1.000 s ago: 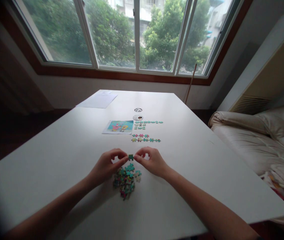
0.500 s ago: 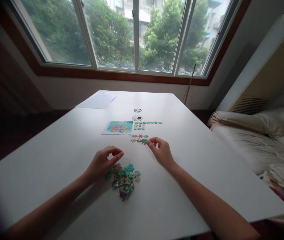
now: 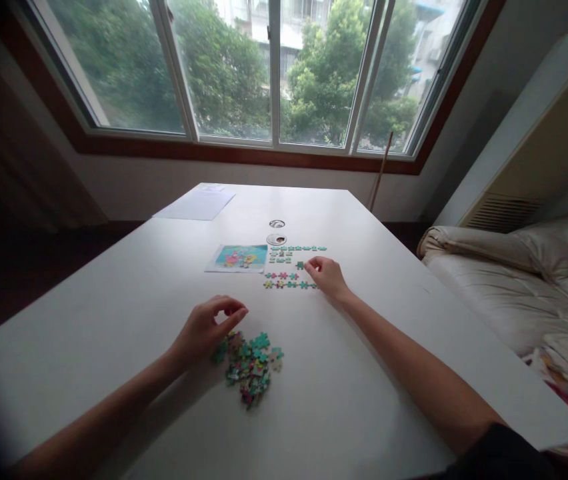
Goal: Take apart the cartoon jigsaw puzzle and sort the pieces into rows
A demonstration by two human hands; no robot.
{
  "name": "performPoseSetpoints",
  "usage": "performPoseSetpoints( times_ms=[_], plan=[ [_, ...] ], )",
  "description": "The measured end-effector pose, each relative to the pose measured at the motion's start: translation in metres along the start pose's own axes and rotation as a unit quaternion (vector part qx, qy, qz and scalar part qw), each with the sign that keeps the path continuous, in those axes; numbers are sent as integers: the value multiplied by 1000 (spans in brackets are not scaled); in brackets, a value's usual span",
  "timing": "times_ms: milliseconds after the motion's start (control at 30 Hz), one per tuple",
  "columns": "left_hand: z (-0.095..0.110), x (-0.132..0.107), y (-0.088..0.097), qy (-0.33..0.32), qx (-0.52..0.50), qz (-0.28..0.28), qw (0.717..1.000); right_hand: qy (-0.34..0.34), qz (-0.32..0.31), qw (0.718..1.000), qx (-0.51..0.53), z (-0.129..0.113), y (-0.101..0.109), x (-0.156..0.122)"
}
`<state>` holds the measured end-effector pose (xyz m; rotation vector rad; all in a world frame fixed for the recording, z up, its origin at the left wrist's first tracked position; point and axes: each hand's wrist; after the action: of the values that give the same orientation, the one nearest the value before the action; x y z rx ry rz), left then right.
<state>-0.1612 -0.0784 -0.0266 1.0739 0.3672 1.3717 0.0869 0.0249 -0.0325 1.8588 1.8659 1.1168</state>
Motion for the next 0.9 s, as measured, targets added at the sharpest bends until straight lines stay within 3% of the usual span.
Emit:
performPoseSetpoints(
  times_ms=[233,467,733,900],
  plan=[
    [-3,1,2,6,8,11,1000,-10,-62,996,-59,24,-11,41],
    [-6,2,3,1,18,15,1000,6,-57,994,-94,22,-18,39],
    [-7,2,2,-6,23,18,1000,25,-100,992,-68,26,-18,50],
    [-8,3,2,0,27,17,999,22,-65,995,-69,25,-20,50]
  ],
)
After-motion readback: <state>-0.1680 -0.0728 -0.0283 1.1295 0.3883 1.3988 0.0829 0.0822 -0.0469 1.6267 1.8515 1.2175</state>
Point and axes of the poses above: each hand's wrist, its own x-axis towards the middle knuckle, its own y-axis out of the back of the hand, z = x × y, and after that the axes turned 9 degrees about x, right-handed
